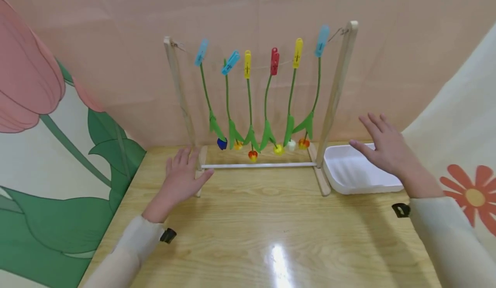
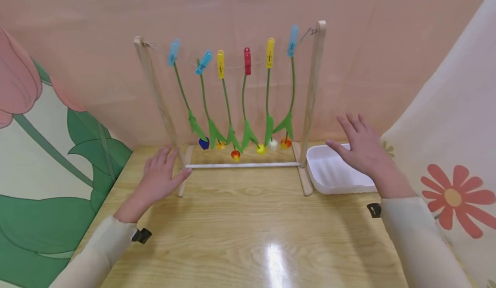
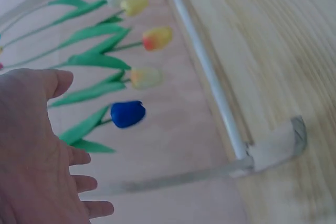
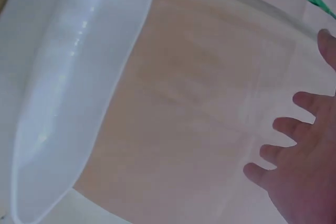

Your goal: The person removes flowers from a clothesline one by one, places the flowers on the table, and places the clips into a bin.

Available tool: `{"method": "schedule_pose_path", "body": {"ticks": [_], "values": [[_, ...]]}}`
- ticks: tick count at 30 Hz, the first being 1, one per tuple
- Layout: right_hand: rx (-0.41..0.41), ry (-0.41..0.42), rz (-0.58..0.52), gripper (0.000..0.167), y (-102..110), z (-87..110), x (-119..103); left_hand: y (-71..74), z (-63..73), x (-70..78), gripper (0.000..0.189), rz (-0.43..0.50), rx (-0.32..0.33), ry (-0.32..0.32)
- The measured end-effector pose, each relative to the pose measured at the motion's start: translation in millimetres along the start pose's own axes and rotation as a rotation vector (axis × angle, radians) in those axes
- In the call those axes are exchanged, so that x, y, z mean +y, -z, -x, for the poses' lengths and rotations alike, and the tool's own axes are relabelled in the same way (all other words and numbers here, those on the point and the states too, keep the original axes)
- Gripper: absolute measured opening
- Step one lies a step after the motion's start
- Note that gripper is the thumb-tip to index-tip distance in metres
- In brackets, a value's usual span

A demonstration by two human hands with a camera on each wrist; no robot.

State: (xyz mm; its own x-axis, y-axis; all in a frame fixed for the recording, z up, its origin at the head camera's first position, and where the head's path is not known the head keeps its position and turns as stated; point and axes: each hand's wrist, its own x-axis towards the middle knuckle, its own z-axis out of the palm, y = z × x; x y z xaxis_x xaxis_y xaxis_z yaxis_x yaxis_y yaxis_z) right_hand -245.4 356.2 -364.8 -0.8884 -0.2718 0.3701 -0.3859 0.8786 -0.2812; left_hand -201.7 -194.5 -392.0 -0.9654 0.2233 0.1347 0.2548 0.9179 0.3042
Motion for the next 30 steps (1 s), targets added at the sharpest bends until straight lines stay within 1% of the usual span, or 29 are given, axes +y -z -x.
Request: {"method": "schedule_pose_path", "body": {"ticks": [2, 6, 12, 15, 18, 23, 26, 30], "values": [[-0.012, 0.009, -0.018, 0.078, 6.9, -5.1, -1.9, 1.1, 0.3, 7.4, 0.088, -0.007, 0.015, -0.012], [-0.043, 0.004, -0.067, 0.079, 20.7, -14.2, -8.9, 2.0, -0.1, 21.9, 0.086, 0.002, 0.068, -0.025], [-0.041, 0.005, -0.137, 0.075, 36.5, -25.8, -19.1, 3.7, -4.3, 40.4, 0.083, 0.067, 0.168, -0.052], [-0.075, -0.025, -0.181, 0.075, 47.2, -31.0, -27.4, 4.6, -7.5, 51.0, 0.078, 0.107, 0.213, -0.081], [-0.114, -0.076, -0.242, 0.074, 60.1, -35.9, -37.9, 4.9, -11.0, 62.8, 0.072, 0.151, 0.247, -0.11], [-0.128, -0.118, -0.35, 0.072, 79.0, -47.5, -50.2, 6.2, -18.0, 79.8, 0.064, 0.211, 0.258, -0.135], [-0.094, -0.112, -0.392, 0.068, 87.5, -54.3, -52.6, 8.1, -23.3, 89.4, 0.064, 0.243, 0.25, -0.137], [-0.04, -0.085, -0.42, 0.063, 97.2, -62.7, -53.9, 10.4, -30.5, 101.9, 0.066, 0.324, 0.244, -0.139]]}}
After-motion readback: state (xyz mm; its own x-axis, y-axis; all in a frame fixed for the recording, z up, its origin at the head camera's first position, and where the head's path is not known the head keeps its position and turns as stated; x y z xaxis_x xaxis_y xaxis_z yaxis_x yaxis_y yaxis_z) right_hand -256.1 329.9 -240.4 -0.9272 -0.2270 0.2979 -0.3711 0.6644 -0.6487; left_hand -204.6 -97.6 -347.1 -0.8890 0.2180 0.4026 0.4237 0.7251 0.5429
